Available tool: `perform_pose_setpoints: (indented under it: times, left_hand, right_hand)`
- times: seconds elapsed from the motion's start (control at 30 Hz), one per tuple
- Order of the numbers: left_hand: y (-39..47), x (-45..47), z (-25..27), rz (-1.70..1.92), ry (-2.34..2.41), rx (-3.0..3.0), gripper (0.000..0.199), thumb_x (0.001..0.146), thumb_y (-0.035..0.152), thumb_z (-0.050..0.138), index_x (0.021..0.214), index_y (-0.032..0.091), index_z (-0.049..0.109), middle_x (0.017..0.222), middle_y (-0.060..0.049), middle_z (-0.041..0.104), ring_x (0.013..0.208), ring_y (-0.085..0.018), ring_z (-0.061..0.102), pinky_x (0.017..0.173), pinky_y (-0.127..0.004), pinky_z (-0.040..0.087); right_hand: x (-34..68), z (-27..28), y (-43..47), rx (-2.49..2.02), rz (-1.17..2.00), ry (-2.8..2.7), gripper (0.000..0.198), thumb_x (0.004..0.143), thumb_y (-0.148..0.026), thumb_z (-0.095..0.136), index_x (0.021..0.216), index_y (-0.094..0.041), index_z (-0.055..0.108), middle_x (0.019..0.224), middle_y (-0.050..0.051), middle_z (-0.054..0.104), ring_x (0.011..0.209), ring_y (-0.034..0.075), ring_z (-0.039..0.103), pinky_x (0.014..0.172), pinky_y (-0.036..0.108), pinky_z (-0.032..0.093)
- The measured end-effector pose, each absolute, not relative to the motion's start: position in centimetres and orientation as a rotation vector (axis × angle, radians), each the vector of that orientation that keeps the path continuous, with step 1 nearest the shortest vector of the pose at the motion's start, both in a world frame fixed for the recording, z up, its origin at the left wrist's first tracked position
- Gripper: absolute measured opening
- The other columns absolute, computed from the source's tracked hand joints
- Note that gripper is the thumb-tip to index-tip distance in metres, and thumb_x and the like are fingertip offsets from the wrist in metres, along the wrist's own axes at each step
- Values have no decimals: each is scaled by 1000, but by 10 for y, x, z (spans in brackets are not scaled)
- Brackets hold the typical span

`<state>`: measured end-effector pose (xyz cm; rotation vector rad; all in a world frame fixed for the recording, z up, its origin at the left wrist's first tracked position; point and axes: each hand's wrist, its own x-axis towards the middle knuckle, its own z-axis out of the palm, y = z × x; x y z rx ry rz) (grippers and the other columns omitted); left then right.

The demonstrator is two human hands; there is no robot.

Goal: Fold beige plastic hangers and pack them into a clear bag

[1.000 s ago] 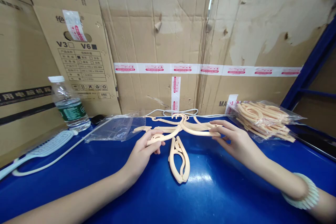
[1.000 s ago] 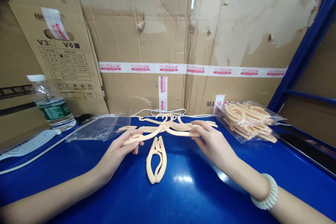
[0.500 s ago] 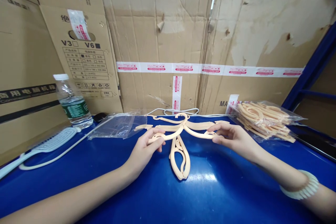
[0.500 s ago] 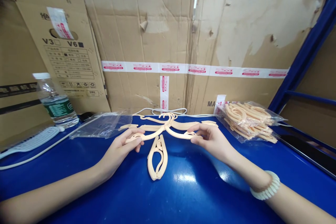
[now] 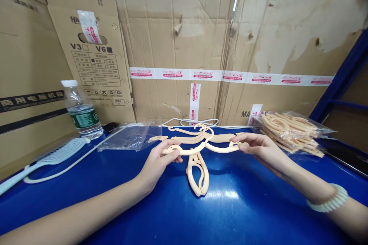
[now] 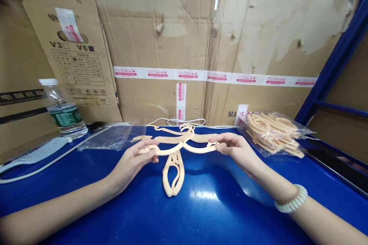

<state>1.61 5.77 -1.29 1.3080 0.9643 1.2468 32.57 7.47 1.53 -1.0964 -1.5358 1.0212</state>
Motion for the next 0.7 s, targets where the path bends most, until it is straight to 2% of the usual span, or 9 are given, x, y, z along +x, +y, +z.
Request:
perform_pose_setpoints:
  times: [0.13,0.27,0.4,0.57,0.7]
  left_hand:
    - [58,18,-11,1287,883,1170,41,66,34,83,96,14,63,77,-1,66,72,-17,64,77,-31,50]
    - [61,18,-9,1313,793,1033,38,65,30,86,91,13,64,76,0,65,69,-12,62,73,-26,51]
    - [60,19,-9,1301,776,1016,40,64,28,88,92,12,64,76,0,65,68,-11,62,69,-24,52]
    - [58,20,-9,1286,782,1003,53,62,26,89,106,14,62,78,1,65,68,-11,61,66,-23,51]
    - [56,21,-8,1190,760,1121,45,67,28,86,103,14,63,75,1,64,64,-9,56,60,-19,46]
  right_hand:
    - [329,13,78,-1049,1059,-1534,30,63,-40,85,85,-22,76,99,6,74,91,21,63,85,31,47]
    - [327,13,77,-1007,1063,-1582,35,66,-43,83,92,-21,75,101,7,74,95,23,65,91,36,46]
    - [324,14,74,-999,1085,-1580,38,66,-46,83,93,-20,74,101,8,74,94,24,66,91,38,48]
    - [314,10,70,-927,1170,-1500,37,70,-42,82,99,-22,71,115,9,69,106,24,63,94,37,47]
    - [299,3,61,-916,1117,-1399,42,68,-36,84,100,-24,62,107,4,66,94,18,63,84,31,51]
